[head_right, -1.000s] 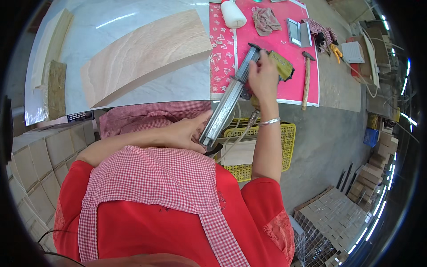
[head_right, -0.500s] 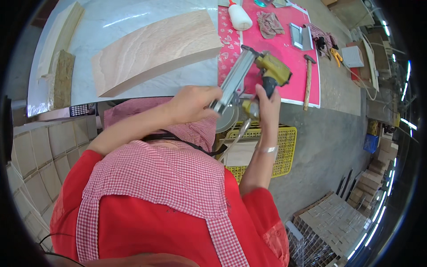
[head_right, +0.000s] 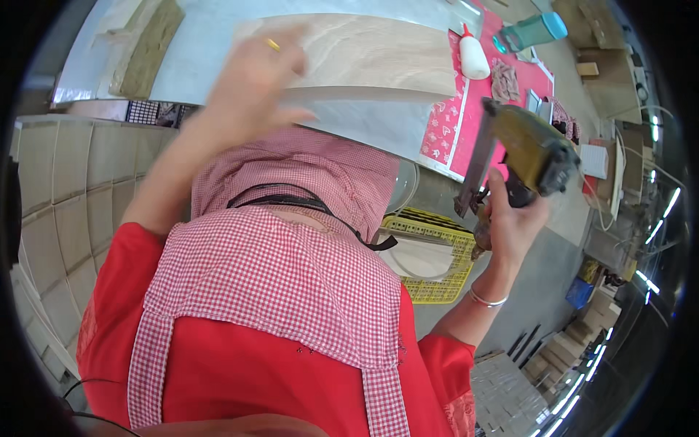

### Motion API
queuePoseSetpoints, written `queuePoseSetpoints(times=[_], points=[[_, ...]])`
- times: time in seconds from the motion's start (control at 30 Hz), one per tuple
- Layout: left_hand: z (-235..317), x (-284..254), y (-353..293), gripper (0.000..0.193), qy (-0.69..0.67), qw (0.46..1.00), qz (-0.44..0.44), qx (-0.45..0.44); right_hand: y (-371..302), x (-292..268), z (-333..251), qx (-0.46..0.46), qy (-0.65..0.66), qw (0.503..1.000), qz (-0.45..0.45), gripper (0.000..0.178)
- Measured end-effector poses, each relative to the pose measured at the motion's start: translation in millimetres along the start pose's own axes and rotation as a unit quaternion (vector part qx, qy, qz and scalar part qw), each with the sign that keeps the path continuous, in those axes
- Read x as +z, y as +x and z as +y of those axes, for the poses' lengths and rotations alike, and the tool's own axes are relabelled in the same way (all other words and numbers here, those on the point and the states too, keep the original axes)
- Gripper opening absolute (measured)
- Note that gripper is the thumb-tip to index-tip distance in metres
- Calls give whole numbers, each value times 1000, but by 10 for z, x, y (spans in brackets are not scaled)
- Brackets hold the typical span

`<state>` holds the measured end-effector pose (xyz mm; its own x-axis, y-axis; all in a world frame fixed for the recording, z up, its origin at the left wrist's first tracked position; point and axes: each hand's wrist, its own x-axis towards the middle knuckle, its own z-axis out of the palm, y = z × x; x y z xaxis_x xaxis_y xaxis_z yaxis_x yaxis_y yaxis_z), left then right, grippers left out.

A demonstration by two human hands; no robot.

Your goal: Assemble small wooden boxes using glue, a pneumatic nail gun, and a hammer.

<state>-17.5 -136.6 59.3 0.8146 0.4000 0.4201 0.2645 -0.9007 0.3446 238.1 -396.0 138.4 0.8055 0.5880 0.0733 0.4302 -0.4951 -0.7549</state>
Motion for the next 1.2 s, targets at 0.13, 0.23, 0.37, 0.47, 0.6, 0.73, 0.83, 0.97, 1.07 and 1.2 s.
queuePoseSetpoints(times=[0.13, 0.23, 0.37, 0.47, 0.6, 0.73, 0.83, 0.97, 1.07, 1.2], points=[[-915, -203, -99, 64, -95, 971, 134, 175, -27, 260, -197, -26, -34, 995, -92, 22], [-914, -246, -144, 65, -59, 978, 104, 173, 69, 377, -419, -24, -60, 987, -149, 23], [-623, -469, 84, 66, 30, 994, -104, 16, 122, 543, -723, -11, -89, 977, -195, 24], [-550, -556, 194, 66, 60, 976, -200, -66, 168, 561, -756, -11, -96, 972, -215, 24], [-713, -382, 76, 67, 41, 987, -152, -44, 207, 566, -783, -19, -90, 967, -239, 24], [-745, -350, 64, 66, 22, 996, -89, -9, 196, 596, -828, -13, -97, 966, -240, 23], [-601, -530, 168, 64, 28, 983, -173, -58, 178, 607, -830, 2, -105, 965, -241, 22], [-596, -533, 174, 62, 15, 983, -169, -62, 121, 631, -822, 8, -97, 971, -218, 22], [-607, -521, 178, 61, 6, 985, -157, -65, 93, 630, -810, 29, -75, 971, -227, 22], [-631, -462, 147, 61, -16, 991, -119, -52, 25, 667, -830, 51, -54, 974, -214, 22]])
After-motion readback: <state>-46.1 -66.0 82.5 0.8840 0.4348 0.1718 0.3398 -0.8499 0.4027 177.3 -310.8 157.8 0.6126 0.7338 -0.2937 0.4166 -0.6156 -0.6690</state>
